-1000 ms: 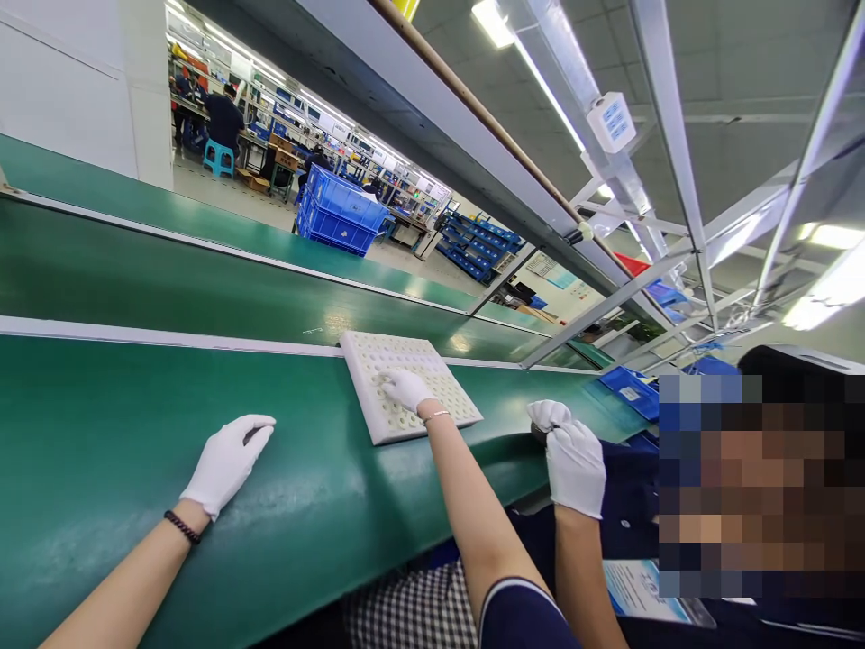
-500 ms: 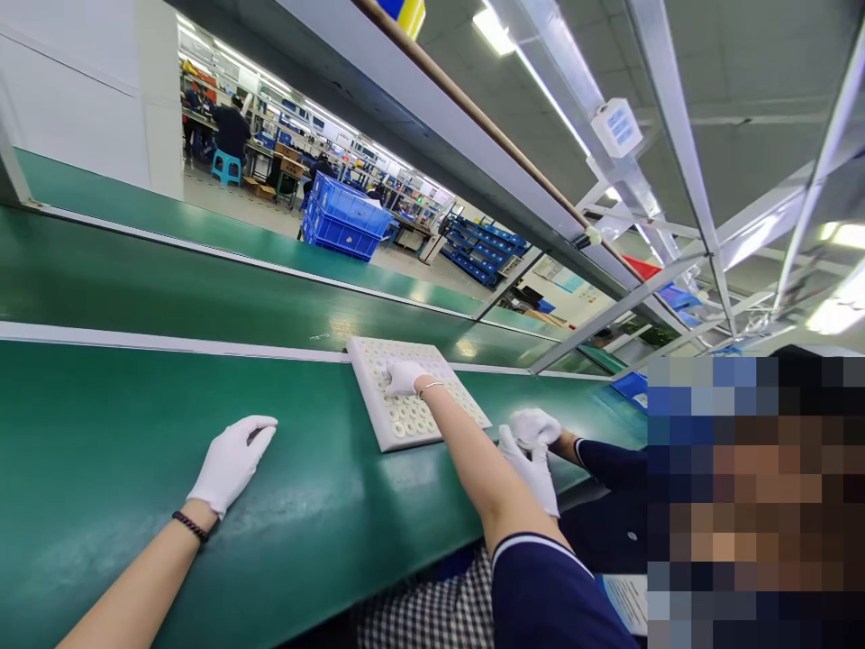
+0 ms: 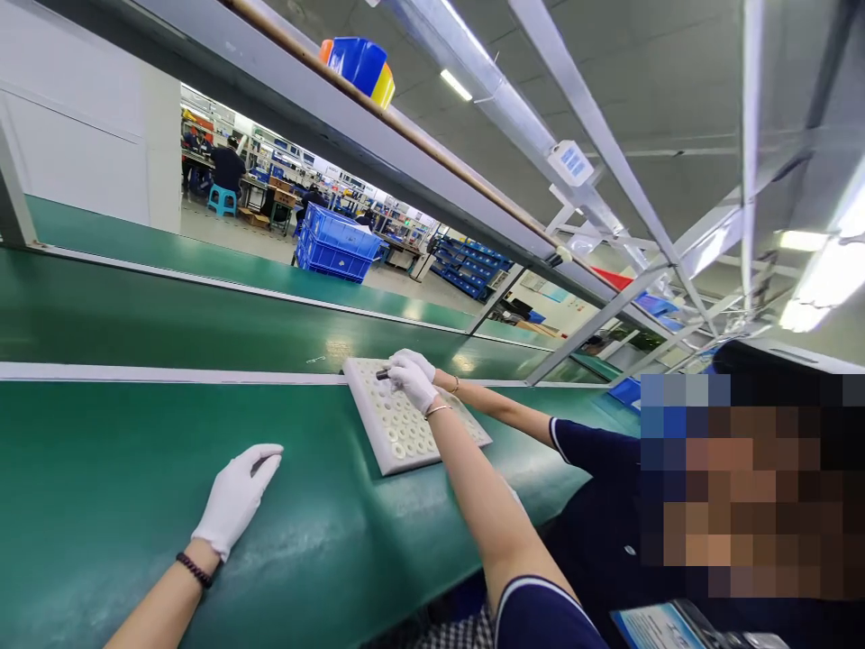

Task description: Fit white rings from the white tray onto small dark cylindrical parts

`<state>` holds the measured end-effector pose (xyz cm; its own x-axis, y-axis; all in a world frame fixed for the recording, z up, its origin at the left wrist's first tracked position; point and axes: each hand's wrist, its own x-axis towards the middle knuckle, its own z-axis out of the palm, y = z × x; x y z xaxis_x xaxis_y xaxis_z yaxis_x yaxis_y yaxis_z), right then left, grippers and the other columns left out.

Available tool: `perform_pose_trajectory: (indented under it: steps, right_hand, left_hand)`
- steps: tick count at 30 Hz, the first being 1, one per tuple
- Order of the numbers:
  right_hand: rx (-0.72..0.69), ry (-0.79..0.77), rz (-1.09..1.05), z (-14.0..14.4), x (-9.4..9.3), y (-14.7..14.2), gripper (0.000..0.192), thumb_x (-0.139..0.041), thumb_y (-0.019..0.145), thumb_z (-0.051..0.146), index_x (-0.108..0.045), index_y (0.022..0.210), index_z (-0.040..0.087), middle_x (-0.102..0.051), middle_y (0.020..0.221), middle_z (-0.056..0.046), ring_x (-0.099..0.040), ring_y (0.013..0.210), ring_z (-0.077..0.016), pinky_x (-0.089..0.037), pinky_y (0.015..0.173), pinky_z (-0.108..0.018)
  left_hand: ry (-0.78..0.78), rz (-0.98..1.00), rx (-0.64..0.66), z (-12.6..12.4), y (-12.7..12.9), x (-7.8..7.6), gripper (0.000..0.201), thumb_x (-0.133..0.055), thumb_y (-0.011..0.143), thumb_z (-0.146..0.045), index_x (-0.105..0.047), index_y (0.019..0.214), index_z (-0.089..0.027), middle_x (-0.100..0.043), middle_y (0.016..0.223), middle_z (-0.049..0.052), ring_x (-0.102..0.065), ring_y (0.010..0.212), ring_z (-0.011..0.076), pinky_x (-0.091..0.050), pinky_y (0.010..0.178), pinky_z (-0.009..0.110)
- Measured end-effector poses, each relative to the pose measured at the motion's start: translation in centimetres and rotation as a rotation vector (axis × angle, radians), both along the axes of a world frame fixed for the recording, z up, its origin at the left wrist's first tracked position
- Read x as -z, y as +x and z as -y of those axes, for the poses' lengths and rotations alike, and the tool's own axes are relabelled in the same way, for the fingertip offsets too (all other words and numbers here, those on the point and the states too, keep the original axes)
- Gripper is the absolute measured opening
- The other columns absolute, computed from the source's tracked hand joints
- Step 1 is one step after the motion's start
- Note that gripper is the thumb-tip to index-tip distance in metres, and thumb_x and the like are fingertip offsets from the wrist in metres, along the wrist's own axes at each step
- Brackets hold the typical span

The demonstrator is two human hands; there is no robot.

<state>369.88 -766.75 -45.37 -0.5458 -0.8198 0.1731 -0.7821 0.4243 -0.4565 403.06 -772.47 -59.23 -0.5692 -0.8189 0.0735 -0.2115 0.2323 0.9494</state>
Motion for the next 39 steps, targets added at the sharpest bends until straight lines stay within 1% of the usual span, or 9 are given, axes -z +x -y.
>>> perform_pose_trajectory:
  steps: [4,7,11,14,17,23,31,35,39]
  right_hand:
    - [-0.210,-0.026,0.456,-0.4,7.1,8.6,0.028,-0.049,0.083,0.025,-0.058,0.107,0.013,-0.068,0.088,-0.006,-0.062,0.062,-0.0127,-0.054,0.058,-0.027]
    - [-0.365,-0.115,1.181,-0.1,11.9,14.9,0.039,-0.068,0.074,0.036,-0.057,0.105,0.016,-0.064,0.086,-0.003,-0.062,0.062,-0.0128,-0.054,0.058,-0.029]
    - [-0.380,-0.222,1.155,0.6,15.0,18.6,0.048,-0.065,0.079,0.052,-0.057,0.113,0.019,-0.064,0.084,-0.001,-0.061,0.066,-0.0121,-0.053,0.065,-0.029]
    - [-0.410,-0.227,0.968,0.2,15.4,18.6,0.051,-0.065,0.081,0.052,-0.056,0.122,0.024,-0.064,0.096,-0.002,-0.060,0.076,-0.0129,-0.052,0.073,-0.030]
    - [-0.396,-0.204,0.898,-0.6,15.2,18.1,0.046,-0.063,0.082,0.053,-0.057,0.116,0.022,-0.063,0.088,-0.001,-0.058,0.068,-0.0119,-0.050,0.067,-0.028]
    - [-0.358,-0.199,1.116,-1.2,14.4,17.8,0.048,-0.056,0.083,0.061,-0.055,0.105,0.018,-0.053,0.064,0.005,-0.047,0.048,-0.0075,-0.038,0.045,-0.021]
    - [-0.348,-0.239,1.211,-1.5,13.3,17.9,0.045,-0.055,0.083,0.062,-0.054,0.088,0.017,-0.051,0.058,0.006,-0.043,0.042,-0.0059,-0.034,0.041,-0.019]
    - [-0.362,-0.271,1.230,-1.6,13.4,17.9,0.044,-0.060,0.082,0.058,-0.057,0.095,0.016,-0.054,0.063,0.004,-0.046,0.047,-0.0062,-0.038,0.046,-0.020]
    - [-0.481,-0.346,1.267,-1.5,14.3,17.9,0.050,-0.073,0.076,0.048,-0.056,0.114,0.020,-0.064,0.087,-0.001,-0.060,0.070,-0.0113,-0.050,0.068,-0.027]
  left_hand:
    - [0.113,-0.078,0.086,-1.1,-0.3,-0.2,0.061,-0.053,0.082,-0.052,-0.051,0.133,-0.018,-0.067,0.119,0.010,-0.066,0.103,0.0219,-0.050,0.098,0.039]
    - [0.077,-0.022,0.076,-1.0,-0.4,0.2,0.065,-0.051,0.085,-0.052,-0.044,0.140,-0.018,-0.064,0.125,0.010,-0.065,0.108,0.0228,-0.049,0.100,0.040]
    - [-0.061,0.087,-0.057,0.2,-0.1,0.5,0.046,-0.045,0.085,-0.051,-0.064,0.113,-0.020,-0.068,0.119,0.008,-0.063,0.110,0.0264,-0.050,0.095,0.041]
    - [-0.038,0.108,-0.060,0.4,0.0,0.0,0.045,-0.042,0.084,-0.054,-0.065,0.105,-0.021,-0.072,0.097,0.006,-0.067,0.086,0.0238,-0.055,0.080,0.038]
    - [0.024,0.127,-0.014,-0.2,-0.3,-0.5,0.047,-0.041,0.085,-0.057,-0.064,0.105,-0.021,-0.070,0.078,0.002,-0.065,0.069,0.0214,-0.055,0.071,0.036]
    - [-0.103,0.112,-0.028,-1.4,-1.0,-0.3,0.037,-0.052,0.084,-0.042,-0.065,0.111,-0.021,-0.069,0.115,0.005,-0.063,0.106,0.0220,-0.047,0.099,0.036]
    - [-0.107,0.132,-0.014,-1.6,-0.5,-0.7,0.035,-0.056,0.086,-0.039,-0.065,0.116,-0.023,-0.070,0.113,0.002,-0.064,0.102,0.0199,-0.050,0.094,0.033]
    - [-0.060,0.118,-0.020,-1.8,-0.4,-0.9,0.036,-0.057,0.086,-0.042,-0.064,0.116,-0.023,-0.071,0.106,0.003,-0.067,0.089,0.0195,-0.053,0.086,0.033]
    - [-0.006,0.021,-0.073,-1.6,-0.4,-0.4,0.035,-0.060,0.085,-0.042,-0.064,0.113,-0.022,-0.071,0.103,0.005,-0.068,0.087,0.0208,-0.054,0.084,0.035]
